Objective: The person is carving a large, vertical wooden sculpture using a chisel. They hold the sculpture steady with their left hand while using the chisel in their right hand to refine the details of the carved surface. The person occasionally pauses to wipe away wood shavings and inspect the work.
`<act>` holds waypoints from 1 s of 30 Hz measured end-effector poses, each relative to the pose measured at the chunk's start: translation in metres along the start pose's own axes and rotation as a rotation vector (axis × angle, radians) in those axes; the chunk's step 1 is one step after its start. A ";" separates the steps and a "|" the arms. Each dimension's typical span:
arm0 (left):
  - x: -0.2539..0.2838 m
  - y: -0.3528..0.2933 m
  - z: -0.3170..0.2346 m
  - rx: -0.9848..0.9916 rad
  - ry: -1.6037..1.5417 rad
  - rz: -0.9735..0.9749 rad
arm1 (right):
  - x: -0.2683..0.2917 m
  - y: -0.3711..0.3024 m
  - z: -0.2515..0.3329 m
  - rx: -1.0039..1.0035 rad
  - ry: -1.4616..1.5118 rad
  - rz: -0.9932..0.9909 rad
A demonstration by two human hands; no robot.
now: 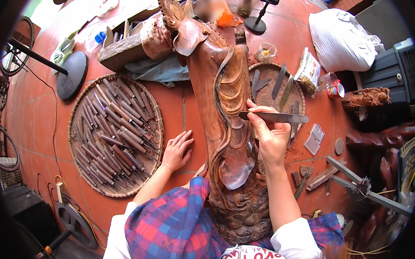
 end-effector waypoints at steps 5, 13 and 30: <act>0.001 0.001 0.000 0.007 0.017 0.005 | -0.002 0.001 0.002 0.054 -0.125 0.072; 0.000 0.000 -0.001 0.007 0.020 0.002 | 0.005 -0.022 0.036 0.123 -0.171 -0.011; 0.002 0.000 0.001 0.008 0.002 0.002 | -0.028 -0.005 0.037 0.019 -0.588 0.157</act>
Point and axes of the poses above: each hand's wrist, its own y-axis towards the middle knuckle, its own x-axis out of the back of the hand, z = x × y, the point moved 6 cm from there along y, towards the middle knuckle, and after that the axes turned 1 degree about x, right-handed, at the moved point
